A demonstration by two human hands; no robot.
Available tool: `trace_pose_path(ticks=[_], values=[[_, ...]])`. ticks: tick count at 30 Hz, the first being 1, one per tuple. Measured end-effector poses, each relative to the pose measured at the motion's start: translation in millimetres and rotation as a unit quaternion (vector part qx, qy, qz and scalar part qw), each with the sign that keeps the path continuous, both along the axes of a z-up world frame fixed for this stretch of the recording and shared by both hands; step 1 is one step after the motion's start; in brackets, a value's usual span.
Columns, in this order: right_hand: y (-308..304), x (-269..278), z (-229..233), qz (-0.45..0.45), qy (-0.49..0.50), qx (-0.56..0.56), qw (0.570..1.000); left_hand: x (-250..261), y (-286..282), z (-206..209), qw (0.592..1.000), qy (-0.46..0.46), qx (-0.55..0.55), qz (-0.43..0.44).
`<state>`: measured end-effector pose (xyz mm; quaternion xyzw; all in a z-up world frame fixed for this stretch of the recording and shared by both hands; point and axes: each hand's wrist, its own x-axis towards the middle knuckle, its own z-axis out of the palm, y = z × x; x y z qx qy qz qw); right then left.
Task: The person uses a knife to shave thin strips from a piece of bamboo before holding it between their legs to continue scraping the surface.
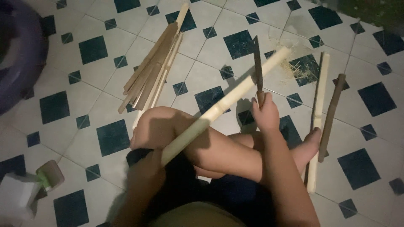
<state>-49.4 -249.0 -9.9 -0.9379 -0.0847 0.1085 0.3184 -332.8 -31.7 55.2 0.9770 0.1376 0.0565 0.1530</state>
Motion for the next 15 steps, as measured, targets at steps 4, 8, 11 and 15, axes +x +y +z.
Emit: trace_pose_path(ticks=[4, 8, 11, 15], values=[[6.6, -13.5, 24.6, -0.045, 0.021, 0.029, 0.998, -6.2, 6.5, 6.2, 0.992, 0.055, 0.112, 0.023], [5.8, -15.2, 26.7, 0.032, 0.020, -0.007, 0.999, 1.4, -1.2, 47.7, 0.941, 0.319, -0.011, 0.109], [7.8, -17.4, 18.7, 0.024, 0.072, -0.019, 0.997, 0.0, -7.7, 49.0, 0.918, 0.366, -0.032, 0.146], [2.3, -29.1, 11.4, 0.135, 0.078, 0.010, 0.988, 2.3, -24.9, 45.7, 0.904, 0.373, -0.019, 0.209]])
